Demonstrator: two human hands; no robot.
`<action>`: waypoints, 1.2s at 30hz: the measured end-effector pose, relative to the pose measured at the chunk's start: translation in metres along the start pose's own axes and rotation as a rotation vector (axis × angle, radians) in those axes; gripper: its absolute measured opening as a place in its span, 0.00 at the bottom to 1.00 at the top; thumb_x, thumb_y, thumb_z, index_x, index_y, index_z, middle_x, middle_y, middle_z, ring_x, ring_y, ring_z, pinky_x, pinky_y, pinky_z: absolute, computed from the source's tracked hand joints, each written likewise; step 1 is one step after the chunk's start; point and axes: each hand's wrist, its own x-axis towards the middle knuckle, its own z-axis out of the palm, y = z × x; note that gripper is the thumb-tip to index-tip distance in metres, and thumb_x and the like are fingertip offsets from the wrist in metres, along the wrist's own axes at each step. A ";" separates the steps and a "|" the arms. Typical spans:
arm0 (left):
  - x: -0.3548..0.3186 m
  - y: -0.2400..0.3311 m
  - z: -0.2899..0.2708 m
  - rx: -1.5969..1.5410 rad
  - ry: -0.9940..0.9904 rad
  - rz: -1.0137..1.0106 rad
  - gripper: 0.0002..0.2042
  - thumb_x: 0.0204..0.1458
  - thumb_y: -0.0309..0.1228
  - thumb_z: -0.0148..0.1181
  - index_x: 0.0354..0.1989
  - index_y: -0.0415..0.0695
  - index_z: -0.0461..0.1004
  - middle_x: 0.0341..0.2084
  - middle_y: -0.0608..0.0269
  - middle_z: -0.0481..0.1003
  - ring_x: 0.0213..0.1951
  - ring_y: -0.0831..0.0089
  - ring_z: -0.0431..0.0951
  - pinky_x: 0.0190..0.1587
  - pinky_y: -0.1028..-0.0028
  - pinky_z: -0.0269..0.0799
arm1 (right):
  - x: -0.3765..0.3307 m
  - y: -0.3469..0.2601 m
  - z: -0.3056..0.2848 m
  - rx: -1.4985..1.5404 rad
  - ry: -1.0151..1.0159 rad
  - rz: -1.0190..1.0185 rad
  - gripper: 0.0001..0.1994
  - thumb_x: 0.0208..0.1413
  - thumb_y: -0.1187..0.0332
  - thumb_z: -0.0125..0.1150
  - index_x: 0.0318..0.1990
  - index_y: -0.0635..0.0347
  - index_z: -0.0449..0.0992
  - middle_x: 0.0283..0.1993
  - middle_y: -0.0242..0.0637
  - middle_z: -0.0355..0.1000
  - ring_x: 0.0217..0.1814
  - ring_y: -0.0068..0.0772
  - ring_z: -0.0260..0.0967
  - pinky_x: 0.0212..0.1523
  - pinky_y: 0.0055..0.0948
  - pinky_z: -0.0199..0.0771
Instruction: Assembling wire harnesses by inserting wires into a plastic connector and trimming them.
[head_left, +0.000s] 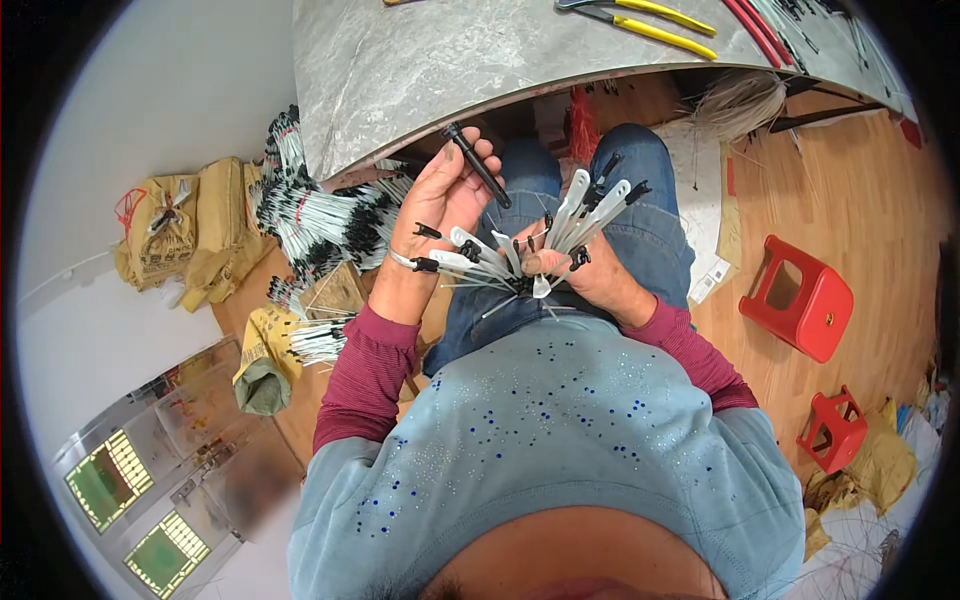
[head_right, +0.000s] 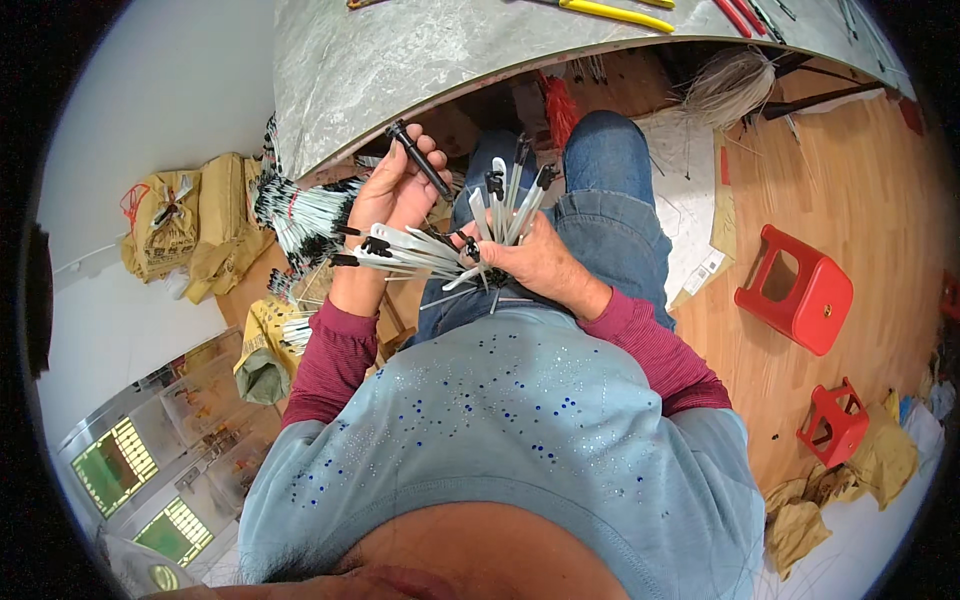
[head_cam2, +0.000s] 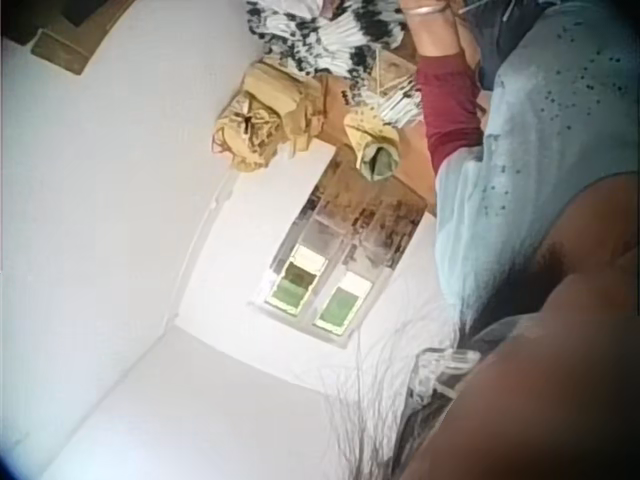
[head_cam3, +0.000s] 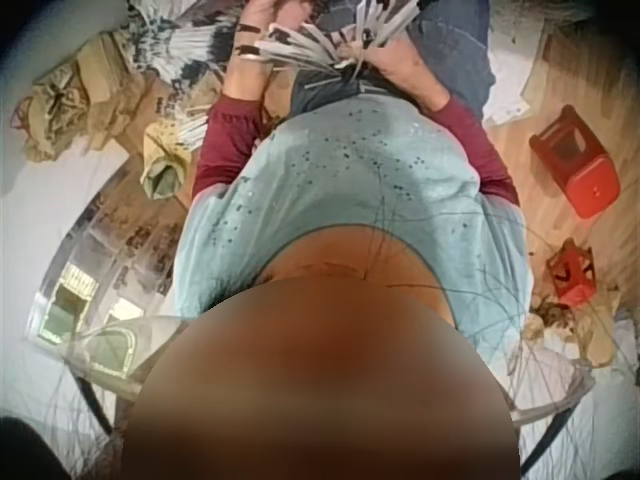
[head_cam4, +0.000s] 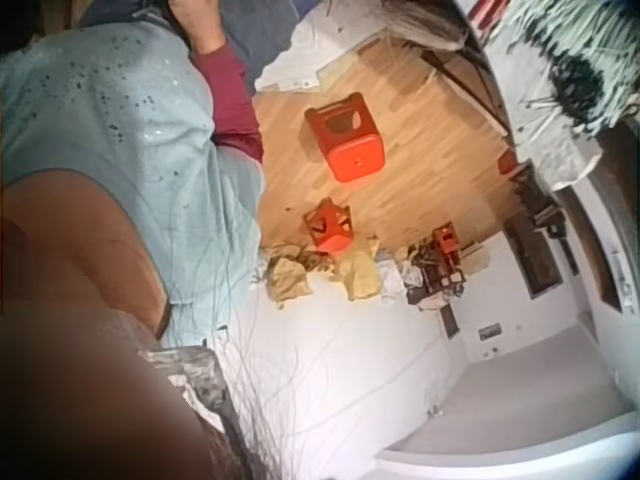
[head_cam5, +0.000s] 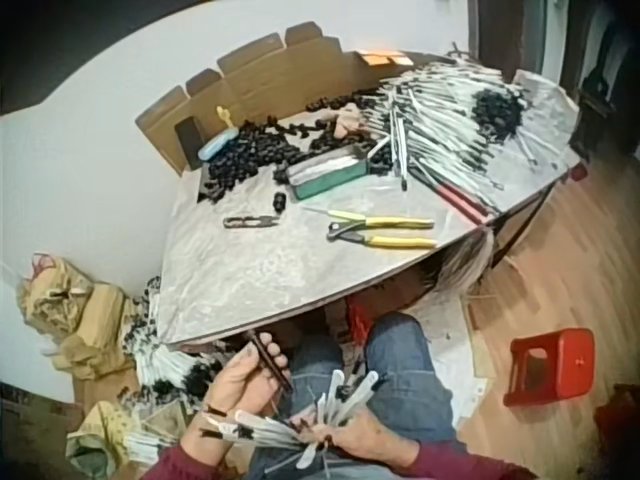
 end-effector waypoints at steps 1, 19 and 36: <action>0.000 -0.001 0.001 -0.009 0.011 -0.001 0.16 0.64 0.33 0.55 0.57 0.41 0.70 0.46 0.58 0.77 0.47 0.65 0.77 0.52 0.63 0.74 | 0.000 0.000 0.000 -0.015 0.001 -0.010 0.13 0.58 0.72 0.61 0.47 0.69 0.73 0.46 0.44 0.77 0.50 0.34 0.77 0.50 0.32 0.80; -0.024 0.009 0.023 0.613 -0.211 -0.229 0.16 0.53 0.31 0.67 0.47 0.36 0.79 0.41 0.57 0.78 0.43 0.69 0.79 0.45 0.72 0.77 | -0.003 0.003 -0.001 -0.013 0.065 -0.019 0.16 0.57 0.68 0.65 0.50 0.65 0.74 0.45 0.33 0.76 0.49 0.26 0.73 0.50 0.29 0.76; -0.027 0.006 0.029 0.586 -0.237 -0.247 0.17 0.57 0.35 0.63 0.49 0.35 0.76 0.40 0.58 0.79 0.40 0.73 0.80 0.47 0.75 0.75 | 0.001 0.015 -0.005 -0.150 0.077 -0.057 0.17 0.55 0.59 0.67 0.45 0.62 0.76 0.40 0.31 0.76 0.43 0.23 0.71 0.46 0.28 0.73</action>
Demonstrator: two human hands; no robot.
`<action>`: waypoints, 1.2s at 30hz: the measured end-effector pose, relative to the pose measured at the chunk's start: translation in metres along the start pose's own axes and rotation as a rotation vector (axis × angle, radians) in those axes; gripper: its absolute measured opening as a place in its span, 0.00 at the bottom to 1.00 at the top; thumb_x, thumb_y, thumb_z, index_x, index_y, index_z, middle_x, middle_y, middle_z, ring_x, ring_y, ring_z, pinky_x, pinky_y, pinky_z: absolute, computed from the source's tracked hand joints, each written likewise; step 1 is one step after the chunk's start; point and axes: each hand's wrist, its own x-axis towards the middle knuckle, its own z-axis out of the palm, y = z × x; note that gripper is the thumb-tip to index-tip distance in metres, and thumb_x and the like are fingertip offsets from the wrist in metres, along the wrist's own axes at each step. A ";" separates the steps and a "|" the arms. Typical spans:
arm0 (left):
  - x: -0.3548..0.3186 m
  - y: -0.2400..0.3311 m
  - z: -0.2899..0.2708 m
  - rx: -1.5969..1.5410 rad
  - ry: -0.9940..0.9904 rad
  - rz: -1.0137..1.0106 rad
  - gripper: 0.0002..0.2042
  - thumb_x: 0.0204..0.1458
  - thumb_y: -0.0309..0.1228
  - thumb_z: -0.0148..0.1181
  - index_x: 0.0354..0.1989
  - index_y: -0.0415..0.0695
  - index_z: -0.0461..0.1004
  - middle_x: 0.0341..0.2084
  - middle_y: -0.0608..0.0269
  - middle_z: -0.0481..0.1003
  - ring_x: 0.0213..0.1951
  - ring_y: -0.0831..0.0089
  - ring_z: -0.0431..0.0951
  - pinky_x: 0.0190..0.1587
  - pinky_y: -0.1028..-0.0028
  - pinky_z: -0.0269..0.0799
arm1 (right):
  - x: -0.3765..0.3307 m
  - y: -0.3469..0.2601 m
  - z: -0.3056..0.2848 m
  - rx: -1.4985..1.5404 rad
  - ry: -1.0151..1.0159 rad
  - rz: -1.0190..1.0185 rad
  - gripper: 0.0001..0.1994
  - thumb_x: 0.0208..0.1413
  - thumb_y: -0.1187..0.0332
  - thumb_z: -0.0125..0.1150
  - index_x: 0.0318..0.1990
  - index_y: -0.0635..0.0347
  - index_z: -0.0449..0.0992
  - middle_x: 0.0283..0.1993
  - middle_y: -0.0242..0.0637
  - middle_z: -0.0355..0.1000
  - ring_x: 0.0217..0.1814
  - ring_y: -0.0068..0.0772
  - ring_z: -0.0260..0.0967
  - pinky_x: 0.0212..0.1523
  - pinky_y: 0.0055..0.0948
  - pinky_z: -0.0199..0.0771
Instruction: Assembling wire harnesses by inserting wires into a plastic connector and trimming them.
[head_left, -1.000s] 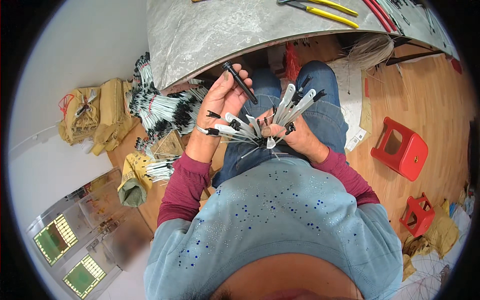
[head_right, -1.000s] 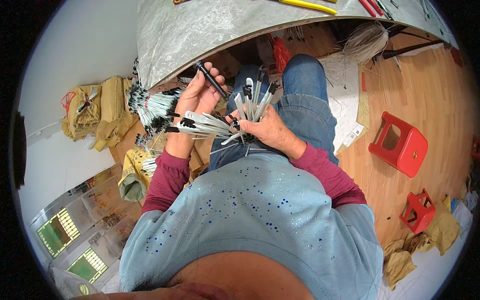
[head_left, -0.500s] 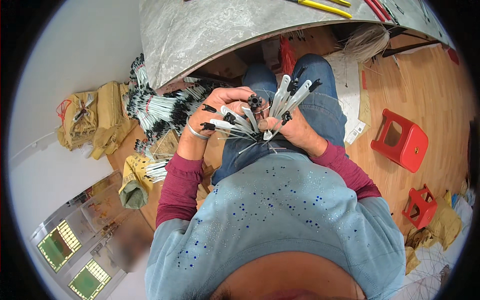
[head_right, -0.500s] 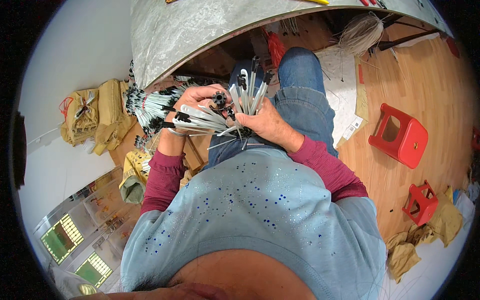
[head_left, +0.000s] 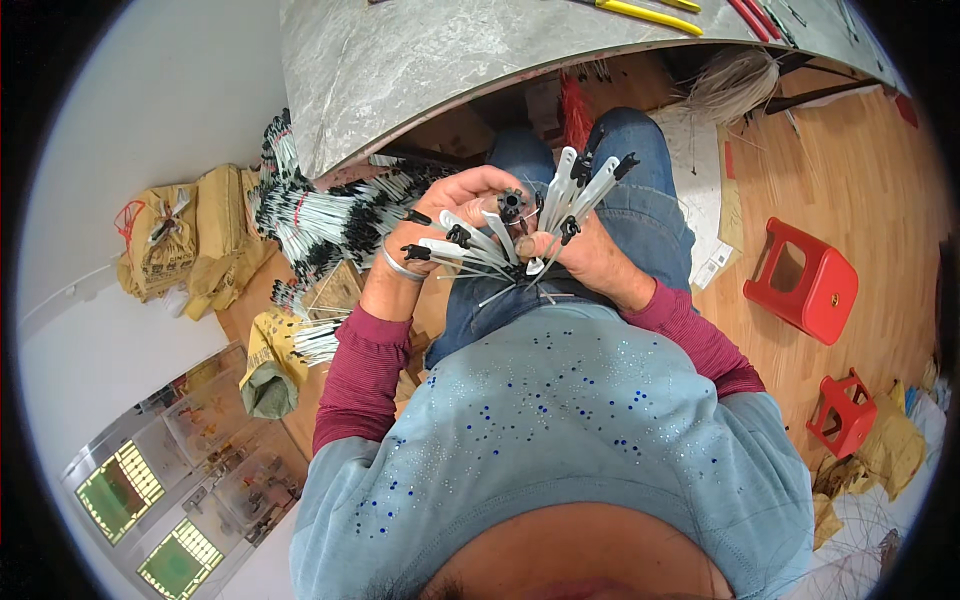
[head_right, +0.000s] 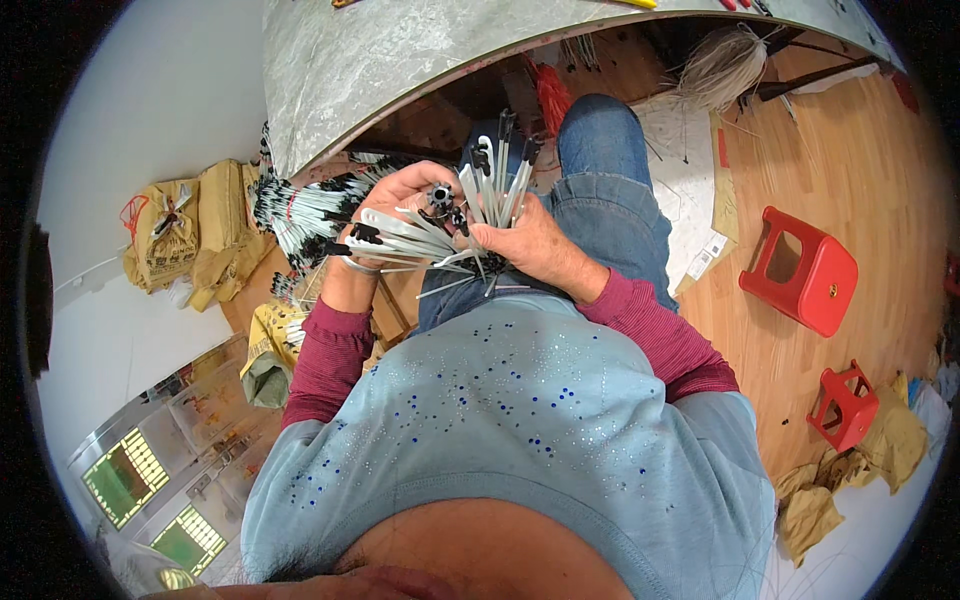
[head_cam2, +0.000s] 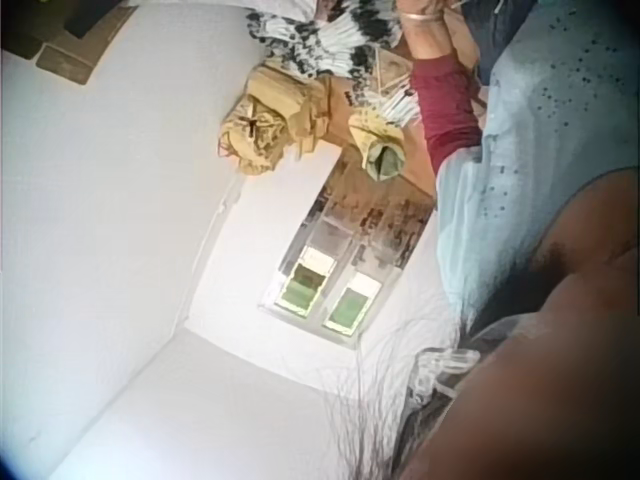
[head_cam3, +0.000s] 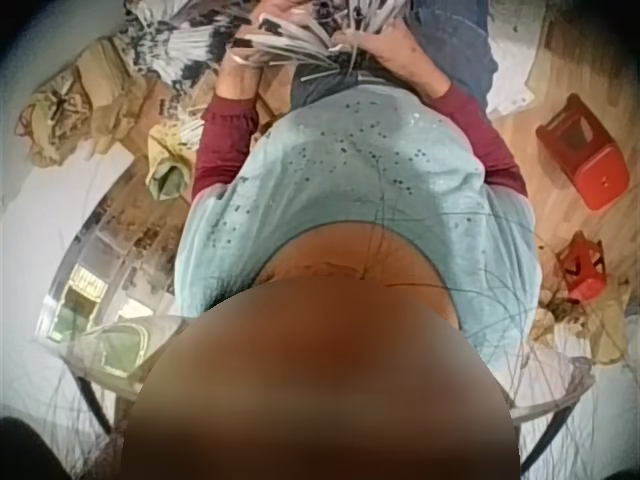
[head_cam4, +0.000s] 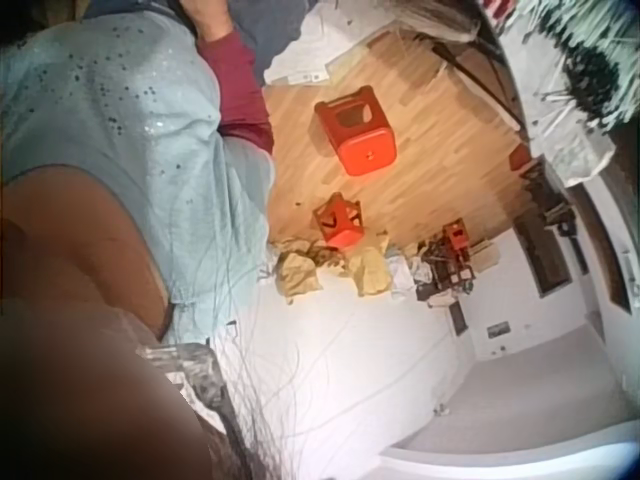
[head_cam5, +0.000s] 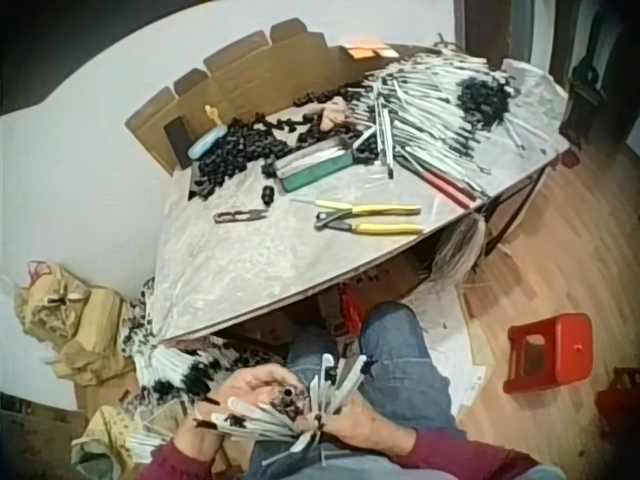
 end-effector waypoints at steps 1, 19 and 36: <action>0.001 0.000 0.001 -0.040 -0.002 0.002 0.17 0.58 0.36 0.63 0.49 0.35 0.75 0.40 0.59 0.80 0.39 0.75 0.80 0.46 0.75 0.76 | 0.000 0.000 0.000 -0.010 -0.005 -0.003 0.17 0.56 0.58 0.67 0.45 0.62 0.76 0.40 0.31 0.76 0.43 0.23 0.71 0.47 0.28 0.73; 0.012 0.005 0.000 0.096 -0.076 -0.095 0.18 0.60 0.47 0.58 0.39 0.42 0.74 0.33 0.66 0.76 0.36 0.78 0.74 0.41 0.78 0.69 | -0.005 -0.009 0.007 0.072 0.000 0.039 0.14 0.56 0.63 0.66 0.43 0.63 0.76 0.38 0.30 0.75 0.42 0.22 0.71 0.45 0.28 0.73; 0.015 0.003 0.001 0.124 -0.140 -0.018 0.16 0.62 0.44 0.56 0.36 0.40 0.75 0.31 0.68 0.74 0.35 0.79 0.72 0.42 0.77 0.67 | -0.006 -0.007 0.010 0.031 0.055 0.010 0.14 0.55 0.64 0.65 0.44 0.63 0.76 0.38 0.31 0.76 0.42 0.23 0.71 0.45 0.29 0.74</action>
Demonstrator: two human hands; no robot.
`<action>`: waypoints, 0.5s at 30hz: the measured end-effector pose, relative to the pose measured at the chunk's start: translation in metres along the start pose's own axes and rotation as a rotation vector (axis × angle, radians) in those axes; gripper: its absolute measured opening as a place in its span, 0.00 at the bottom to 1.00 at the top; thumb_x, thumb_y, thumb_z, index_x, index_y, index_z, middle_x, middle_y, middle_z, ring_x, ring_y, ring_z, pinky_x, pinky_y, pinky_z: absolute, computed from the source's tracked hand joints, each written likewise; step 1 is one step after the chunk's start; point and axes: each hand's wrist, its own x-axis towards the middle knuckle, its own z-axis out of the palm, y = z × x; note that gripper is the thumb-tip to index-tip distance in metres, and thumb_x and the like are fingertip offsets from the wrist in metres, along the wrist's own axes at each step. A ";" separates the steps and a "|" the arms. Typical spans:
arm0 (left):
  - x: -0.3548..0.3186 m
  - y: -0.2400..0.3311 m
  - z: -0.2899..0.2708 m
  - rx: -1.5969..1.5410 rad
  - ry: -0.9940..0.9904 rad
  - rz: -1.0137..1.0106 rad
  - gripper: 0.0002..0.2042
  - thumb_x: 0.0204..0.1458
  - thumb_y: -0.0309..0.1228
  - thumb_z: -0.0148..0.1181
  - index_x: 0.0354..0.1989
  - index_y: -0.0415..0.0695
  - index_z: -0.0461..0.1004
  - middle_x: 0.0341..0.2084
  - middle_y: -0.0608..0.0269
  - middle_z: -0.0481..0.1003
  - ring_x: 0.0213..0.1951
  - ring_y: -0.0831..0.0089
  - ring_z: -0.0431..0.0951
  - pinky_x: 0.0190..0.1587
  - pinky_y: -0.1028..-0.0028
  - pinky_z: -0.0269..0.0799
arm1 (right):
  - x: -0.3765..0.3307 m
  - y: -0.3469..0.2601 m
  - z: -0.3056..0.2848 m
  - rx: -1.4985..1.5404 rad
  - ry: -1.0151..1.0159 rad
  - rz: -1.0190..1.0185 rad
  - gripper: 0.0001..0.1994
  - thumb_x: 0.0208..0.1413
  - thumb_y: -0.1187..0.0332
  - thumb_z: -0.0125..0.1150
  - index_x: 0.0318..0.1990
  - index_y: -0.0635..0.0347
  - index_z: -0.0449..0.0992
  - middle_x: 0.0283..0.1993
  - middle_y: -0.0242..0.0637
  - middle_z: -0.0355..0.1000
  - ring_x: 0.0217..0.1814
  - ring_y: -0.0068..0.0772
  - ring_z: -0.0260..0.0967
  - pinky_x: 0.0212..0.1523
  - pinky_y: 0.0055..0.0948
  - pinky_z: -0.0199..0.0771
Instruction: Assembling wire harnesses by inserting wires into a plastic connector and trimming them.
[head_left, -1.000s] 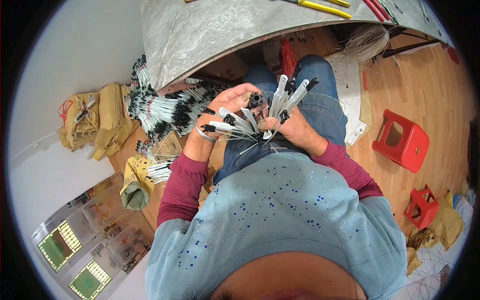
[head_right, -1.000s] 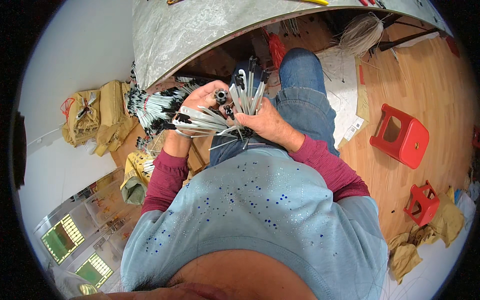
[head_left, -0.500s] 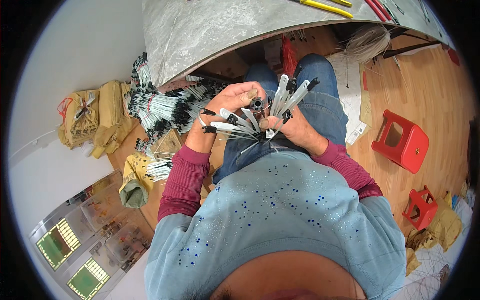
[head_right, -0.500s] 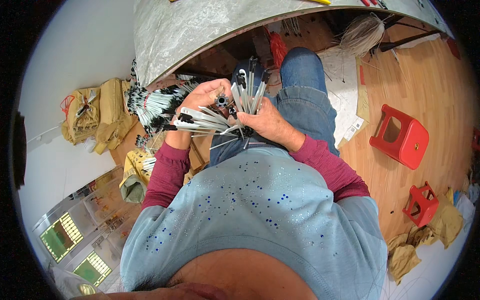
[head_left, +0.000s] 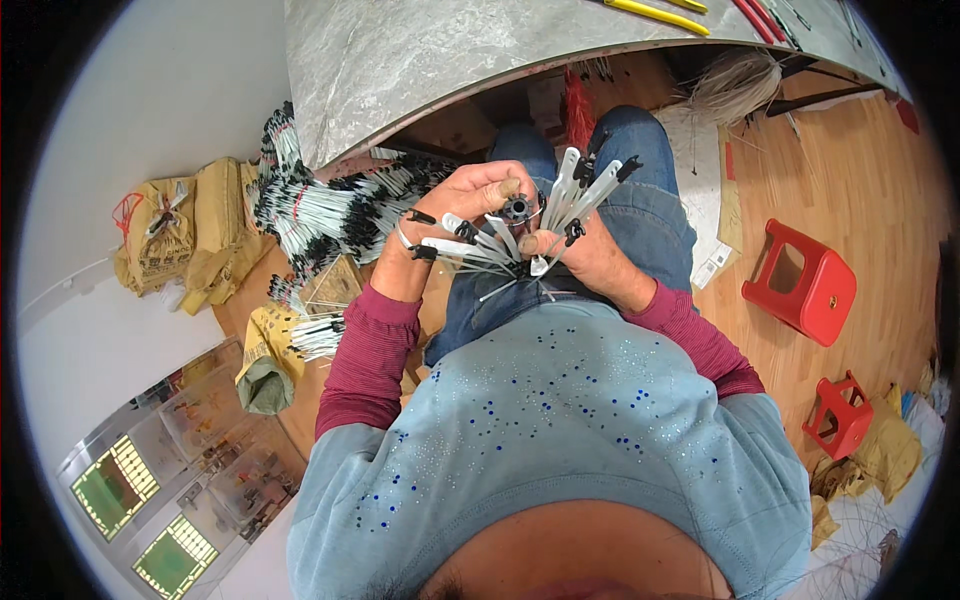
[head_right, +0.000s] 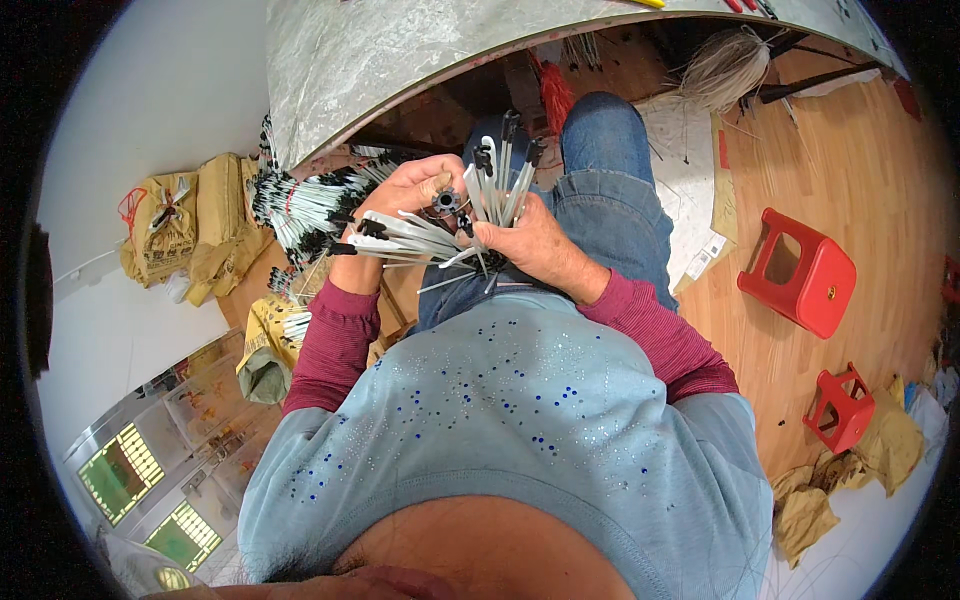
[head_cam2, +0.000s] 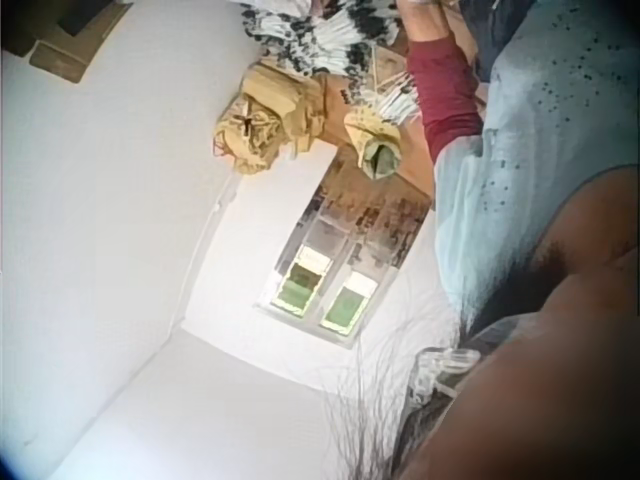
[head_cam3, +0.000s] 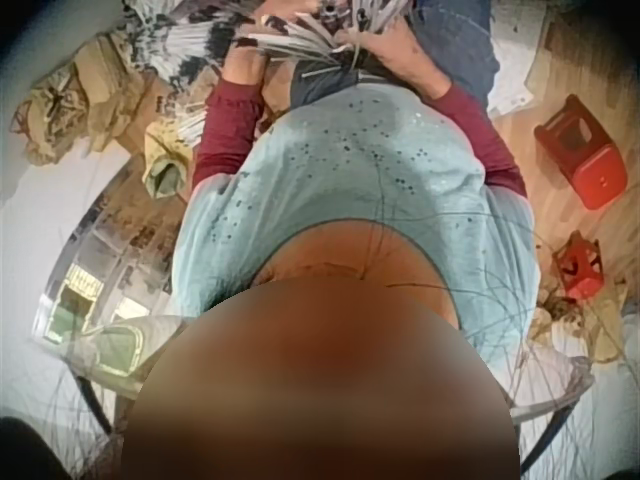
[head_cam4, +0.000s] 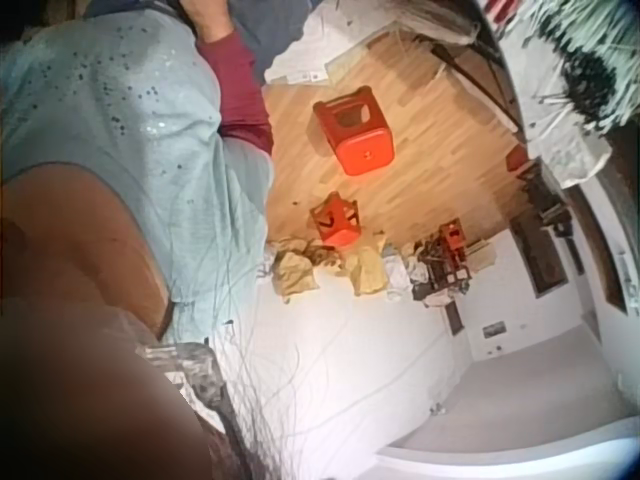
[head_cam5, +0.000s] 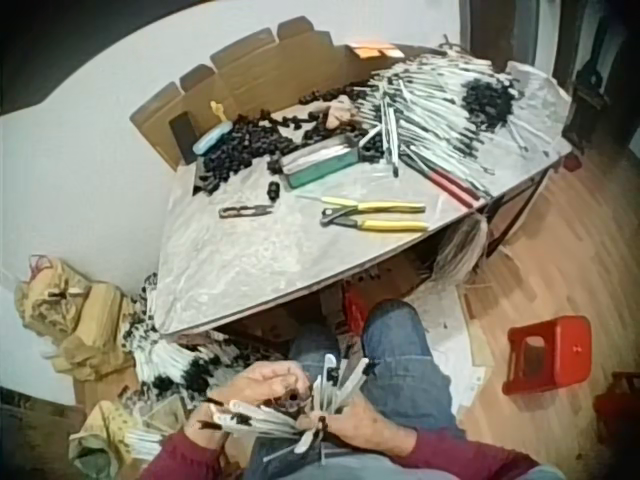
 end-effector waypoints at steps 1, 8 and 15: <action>0.001 -0.001 0.000 0.048 -0.012 0.063 0.17 0.63 0.43 0.56 0.36 0.39 0.75 0.32 0.68 0.74 0.36 0.78 0.71 0.43 0.76 0.67 | -0.001 0.000 0.001 0.020 0.022 -0.007 0.14 0.55 0.65 0.65 0.45 0.63 0.76 0.39 0.32 0.76 0.42 0.23 0.72 0.45 0.29 0.74; -0.003 0.002 0.005 0.286 0.132 0.161 0.15 0.62 0.38 0.58 0.43 0.37 0.77 0.32 0.66 0.74 0.36 0.79 0.72 0.42 0.76 0.68 | -0.002 -0.001 0.001 0.079 0.002 0.009 0.15 0.57 0.66 0.62 0.49 0.65 0.75 0.41 0.34 0.78 0.43 0.23 0.73 0.47 0.27 0.75; -0.030 -0.010 0.026 0.074 0.483 0.136 0.49 0.55 0.72 0.38 0.68 0.36 0.58 0.45 0.54 0.77 0.45 0.71 0.77 0.49 0.73 0.73 | 0.002 0.004 -0.005 0.053 0.035 0.008 0.14 0.57 0.66 0.64 0.46 0.64 0.74 0.40 0.32 0.76 0.42 0.21 0.71 0.45 0.26 0.75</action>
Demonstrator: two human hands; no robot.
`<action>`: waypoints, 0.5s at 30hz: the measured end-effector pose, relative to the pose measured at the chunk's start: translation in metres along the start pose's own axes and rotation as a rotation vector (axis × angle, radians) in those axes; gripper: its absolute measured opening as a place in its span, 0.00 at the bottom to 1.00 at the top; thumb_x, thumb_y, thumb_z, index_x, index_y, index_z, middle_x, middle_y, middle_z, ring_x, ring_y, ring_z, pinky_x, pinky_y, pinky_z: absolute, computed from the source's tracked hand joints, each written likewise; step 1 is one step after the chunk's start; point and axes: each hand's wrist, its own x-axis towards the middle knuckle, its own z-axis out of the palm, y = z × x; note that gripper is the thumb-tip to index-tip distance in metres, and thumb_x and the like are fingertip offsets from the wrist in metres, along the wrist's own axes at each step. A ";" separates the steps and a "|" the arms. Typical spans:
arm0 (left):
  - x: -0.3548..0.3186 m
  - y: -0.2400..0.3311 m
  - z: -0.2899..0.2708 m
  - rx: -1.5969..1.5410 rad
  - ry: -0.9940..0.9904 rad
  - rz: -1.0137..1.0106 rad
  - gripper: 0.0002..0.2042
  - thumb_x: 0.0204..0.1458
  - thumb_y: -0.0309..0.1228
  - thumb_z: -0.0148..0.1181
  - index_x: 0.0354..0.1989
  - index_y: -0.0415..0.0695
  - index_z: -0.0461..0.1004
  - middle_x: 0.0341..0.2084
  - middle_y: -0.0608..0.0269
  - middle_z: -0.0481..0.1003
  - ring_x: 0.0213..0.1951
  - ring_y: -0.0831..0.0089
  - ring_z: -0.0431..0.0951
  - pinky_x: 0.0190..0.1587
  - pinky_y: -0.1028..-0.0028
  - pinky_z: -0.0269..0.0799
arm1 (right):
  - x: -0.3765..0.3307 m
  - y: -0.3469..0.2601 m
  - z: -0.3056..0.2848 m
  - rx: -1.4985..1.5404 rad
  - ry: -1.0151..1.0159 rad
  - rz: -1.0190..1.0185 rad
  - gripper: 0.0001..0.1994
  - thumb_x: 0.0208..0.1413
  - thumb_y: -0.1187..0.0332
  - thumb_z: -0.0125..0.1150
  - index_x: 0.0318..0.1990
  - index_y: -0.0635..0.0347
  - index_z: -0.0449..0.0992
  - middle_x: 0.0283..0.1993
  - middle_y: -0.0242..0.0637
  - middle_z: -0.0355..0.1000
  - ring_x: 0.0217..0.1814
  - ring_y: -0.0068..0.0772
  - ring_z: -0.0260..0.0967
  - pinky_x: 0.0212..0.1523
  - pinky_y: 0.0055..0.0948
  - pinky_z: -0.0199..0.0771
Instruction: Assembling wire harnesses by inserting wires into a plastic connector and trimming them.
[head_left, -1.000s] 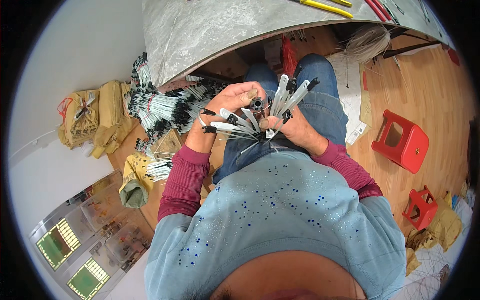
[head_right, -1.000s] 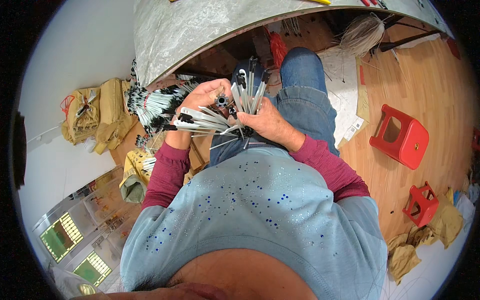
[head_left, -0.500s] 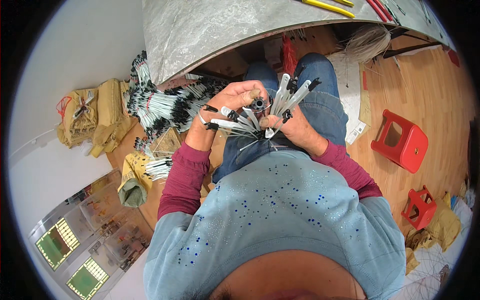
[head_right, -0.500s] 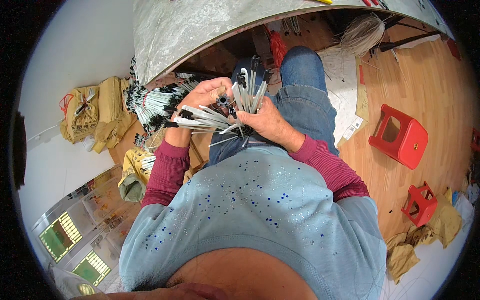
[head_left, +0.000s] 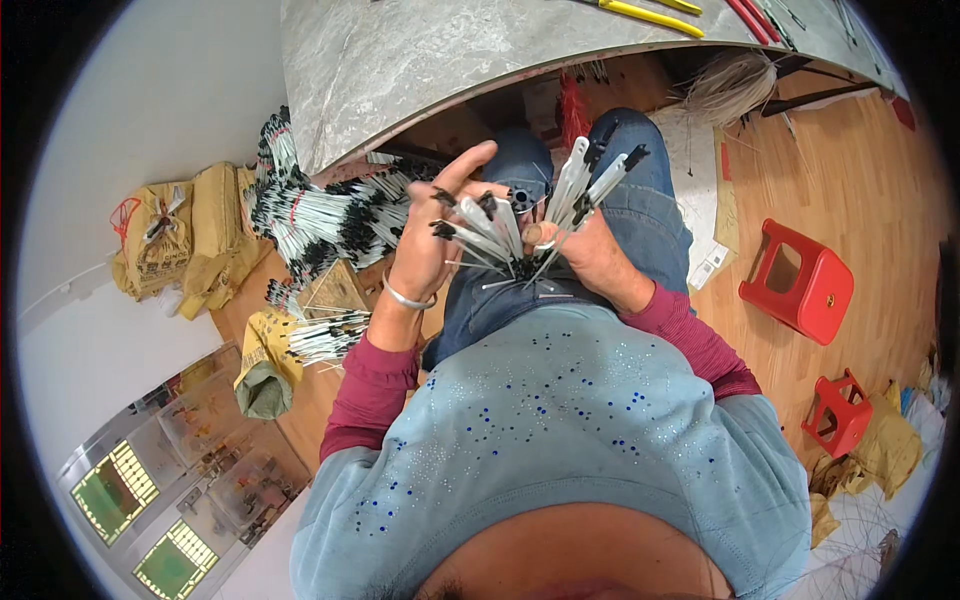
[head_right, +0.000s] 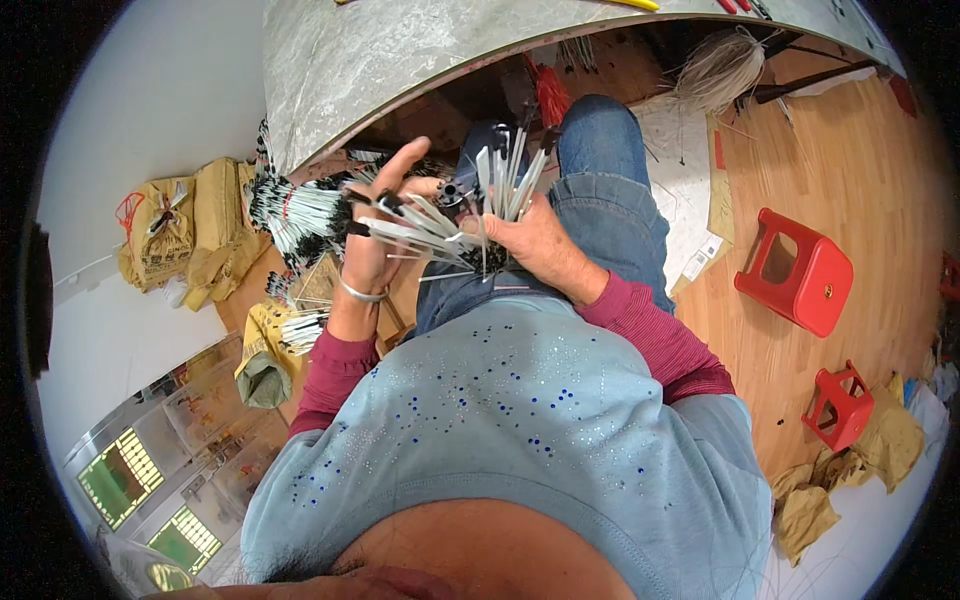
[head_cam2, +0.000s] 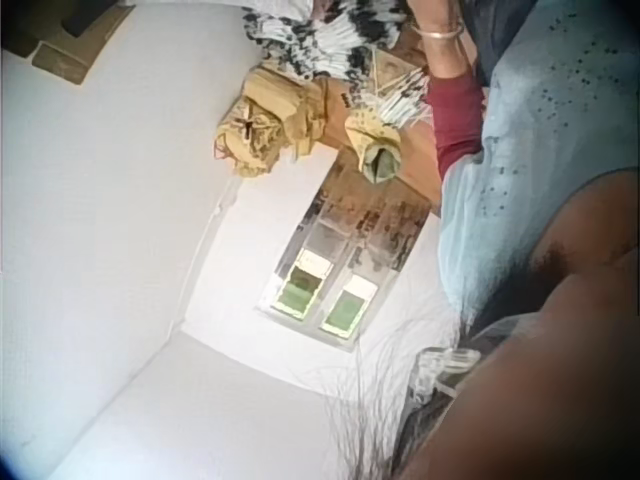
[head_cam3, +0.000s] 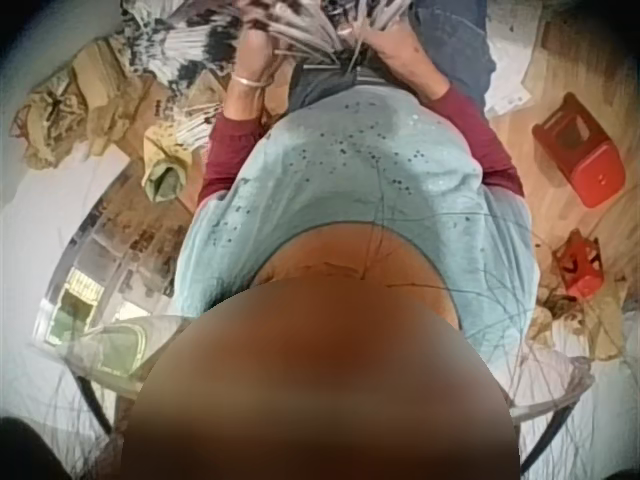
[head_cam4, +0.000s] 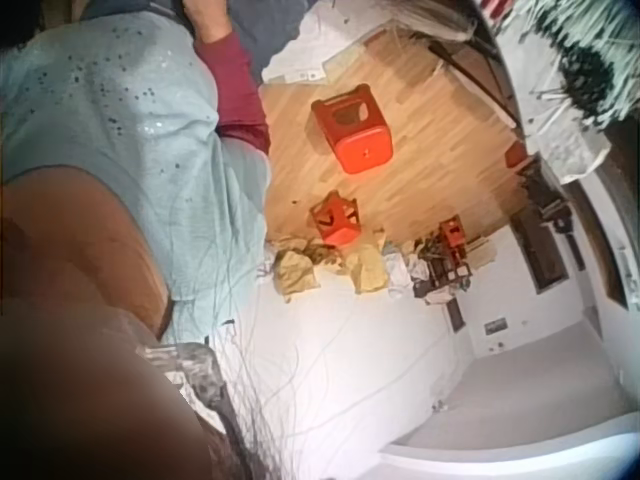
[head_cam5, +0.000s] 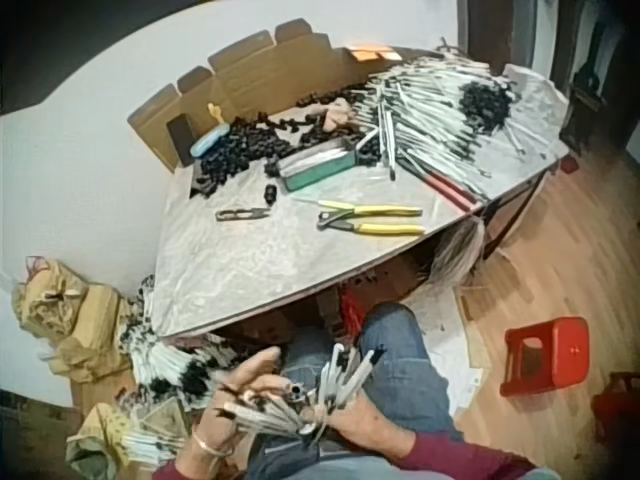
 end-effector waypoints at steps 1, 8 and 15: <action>-0.006 0.000 0.001 -0.004 -0.011 0.035 0.48 0.53 0.71 0.44 0.68 0.38 0.59 0.47 0.56 0.76 0.45 0.72 0.78 0.49 0.73 0.74 | 0.001 0.001 -0.001 0.004 0.016 -0.008 0.13 0.57 0.66 0.64 0.46 0.63 0.74 0.40 0.31 0.75 0.42 0.21 0.71 0.45 0.26 0.75; -0.022 0.006 0.010 0.271 -0.059 0.136 0.37 0.56 0.58 0.55 0.62 0.36 0.67 0.54 0.57 0.73 0.49 0.70 0.76 0.54 0.71 0.72 | 0.002 0.009 0.001 0.019 0.005 0.052 0.15 0.57 0.65 0.65 0.47 0.63 0.73 0.41 0.31 0.75 0.43 0.21 0.70 0.46 0.27 0.74; -0.023 0.003 0.043 0.090 0.188 0.211 0.23 0.50 0.29 0.69 0.54 0.37 0.73 0.41 0.65 0.76 0.41 0.79 0.76 0.46 0.77 0.72 | -0.004 0.001 0.006 -0.064 0.044 -0.018 0.16 0.57 0.65 0.65 0.49 0.64 0.75 0.44 0.32 0.76 0.46 0.22 0.71 0.48 0.28 0.74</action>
